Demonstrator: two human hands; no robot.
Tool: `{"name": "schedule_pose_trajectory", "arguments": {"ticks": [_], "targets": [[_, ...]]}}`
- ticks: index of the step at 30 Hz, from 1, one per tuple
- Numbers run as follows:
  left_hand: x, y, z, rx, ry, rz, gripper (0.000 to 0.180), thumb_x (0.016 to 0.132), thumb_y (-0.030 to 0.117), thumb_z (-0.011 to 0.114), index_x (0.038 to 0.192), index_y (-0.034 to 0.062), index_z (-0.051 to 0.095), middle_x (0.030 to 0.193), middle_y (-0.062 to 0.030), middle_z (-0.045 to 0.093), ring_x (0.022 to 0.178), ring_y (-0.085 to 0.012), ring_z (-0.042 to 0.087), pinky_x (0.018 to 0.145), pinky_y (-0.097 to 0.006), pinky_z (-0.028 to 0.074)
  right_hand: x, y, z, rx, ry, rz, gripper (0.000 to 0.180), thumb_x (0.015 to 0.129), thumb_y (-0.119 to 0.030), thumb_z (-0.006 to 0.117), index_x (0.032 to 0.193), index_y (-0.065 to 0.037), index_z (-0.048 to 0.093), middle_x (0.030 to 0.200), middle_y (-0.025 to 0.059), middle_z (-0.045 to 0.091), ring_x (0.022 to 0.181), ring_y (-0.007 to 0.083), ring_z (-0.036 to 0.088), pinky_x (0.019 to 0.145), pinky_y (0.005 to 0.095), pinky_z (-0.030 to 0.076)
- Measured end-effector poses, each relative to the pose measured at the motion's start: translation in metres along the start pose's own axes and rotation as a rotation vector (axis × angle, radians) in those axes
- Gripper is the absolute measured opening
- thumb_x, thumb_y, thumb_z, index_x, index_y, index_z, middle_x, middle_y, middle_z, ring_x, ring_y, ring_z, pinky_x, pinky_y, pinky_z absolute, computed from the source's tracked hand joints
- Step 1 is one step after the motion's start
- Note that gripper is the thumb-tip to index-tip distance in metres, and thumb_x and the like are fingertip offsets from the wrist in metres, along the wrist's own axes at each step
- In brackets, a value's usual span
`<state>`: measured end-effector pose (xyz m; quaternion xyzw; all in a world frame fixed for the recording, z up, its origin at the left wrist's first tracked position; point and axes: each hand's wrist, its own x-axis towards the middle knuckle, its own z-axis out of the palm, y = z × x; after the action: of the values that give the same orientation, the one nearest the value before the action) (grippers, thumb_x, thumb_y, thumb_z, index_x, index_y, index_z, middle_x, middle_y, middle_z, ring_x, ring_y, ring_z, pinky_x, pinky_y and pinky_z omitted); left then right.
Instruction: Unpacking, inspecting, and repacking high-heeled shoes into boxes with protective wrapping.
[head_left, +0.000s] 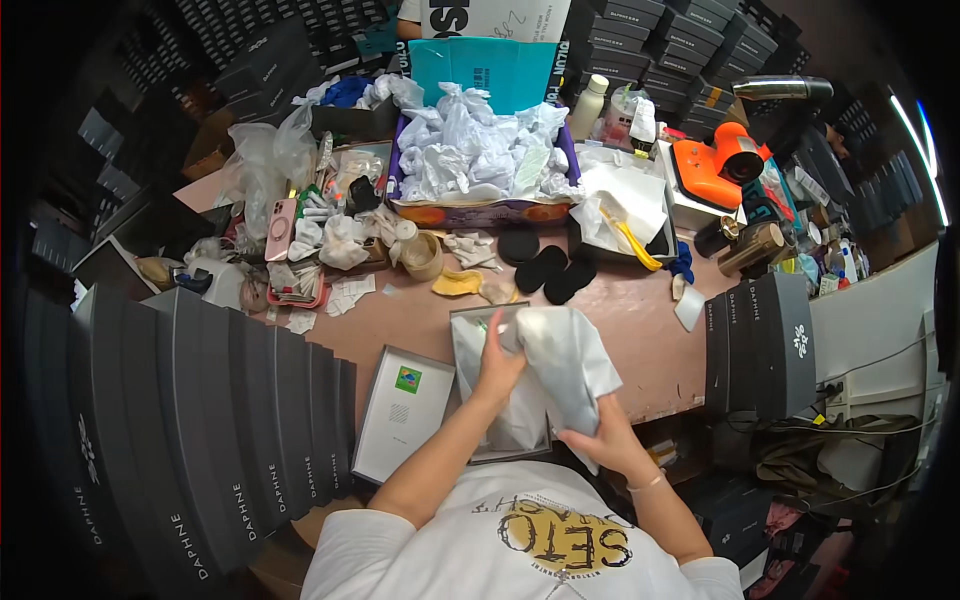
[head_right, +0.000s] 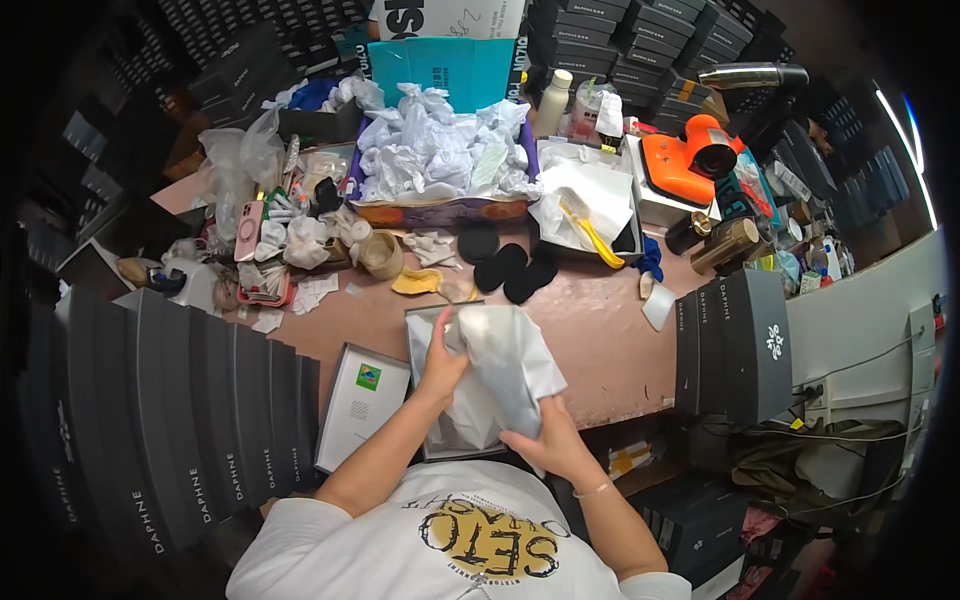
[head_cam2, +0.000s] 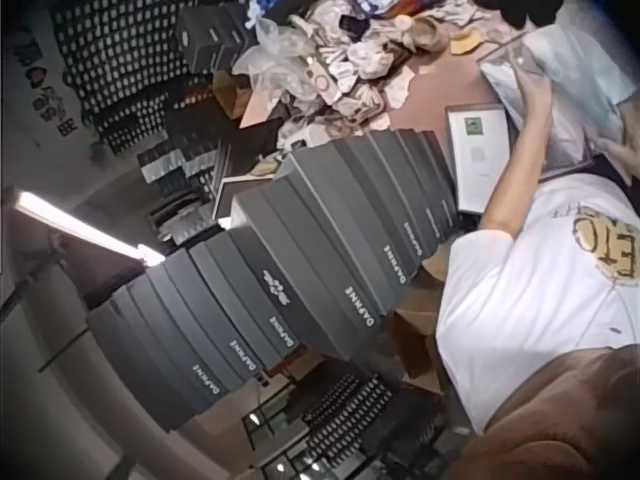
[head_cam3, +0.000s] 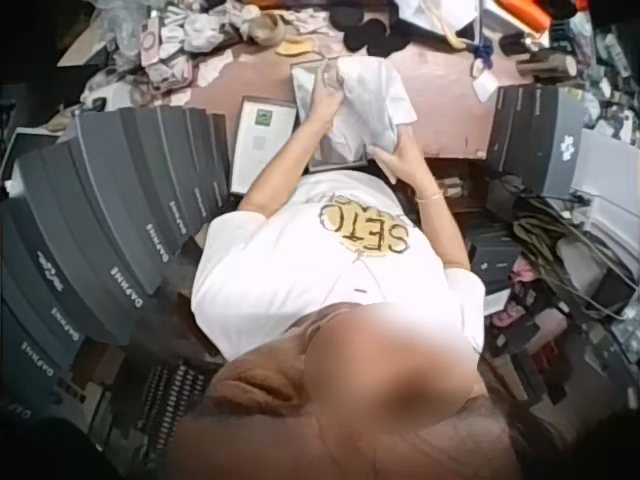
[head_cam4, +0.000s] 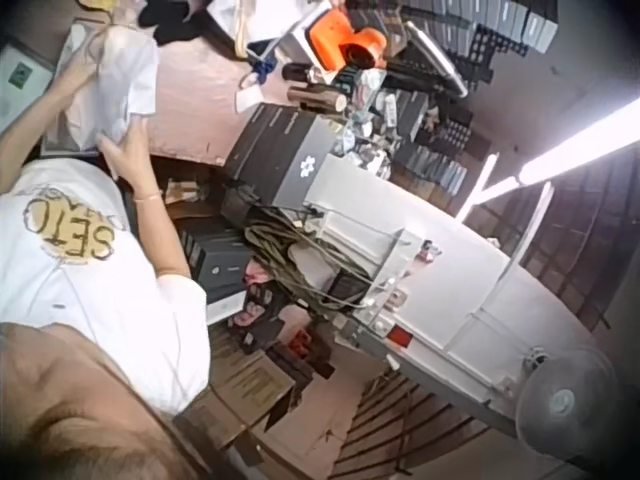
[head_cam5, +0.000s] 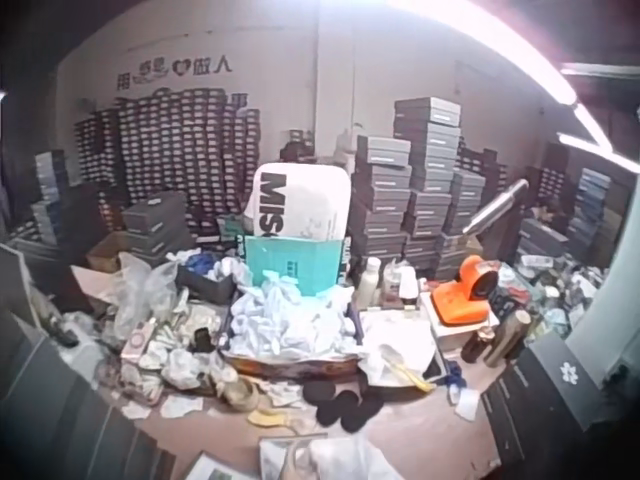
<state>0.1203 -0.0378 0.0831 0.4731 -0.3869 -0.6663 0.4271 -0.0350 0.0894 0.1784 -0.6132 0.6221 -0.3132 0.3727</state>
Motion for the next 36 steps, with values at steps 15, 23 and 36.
{"name": "schedule_pose_trajectory", "arguments": {"ticks": [15,23,36], "targets": [[-0.093,-0.042,-0.073,1.203,-0.179,0.415,0.033,0.083,0.008,0.058,0.115,0.0031,0.058,0.121,-0.0147,0.057,0.125,-0.0329,0.044,0.104,-0.057,0.027,0.091,0.049,0.095,-0.288,-0.094,-0.317,0.054,0.090,-0.030,0.056,0.137,-0.008,0.041,0.137,0.0163,0.043,0.130,0.0395,0.035,0.105,0.0641,0.019],[-0.132,-0.082,-0.166,1.317,0.165,-0.034,0.026,0.084,0.020,0.065,0.097,0.0007,0.055,0.094,-0.0199,0.059,0.091,-0.0412,0.056,0.078,-0.048,0.045,0.108,0.086,0.143,-0.933,-0.321,-0.361,0.025,0.084,-0.020,0.054,0.090,-0.008,0.075,0.139,0.0114,0.045,0.136,0.0363,0.029,0.107,0.0669,0.012],[-0.121,-0.028,-0.096,0.317,0.059,0.113,0.041,0.100,0.025,0.047,0.128,-0.0053,0.046,0.126,-0.0170,0.051,0.118,-0.0251,0.047,0.101,-0.033,0.036,0.011,0.067,0.060,0.466,-0.018,0.280,0.057,0.094,-0.034,0.055,0.135,0.002,0.043,0.127,0.0194,0.054,0.110,0.0265,0.056,0.093,0.0370,0.045]]}}
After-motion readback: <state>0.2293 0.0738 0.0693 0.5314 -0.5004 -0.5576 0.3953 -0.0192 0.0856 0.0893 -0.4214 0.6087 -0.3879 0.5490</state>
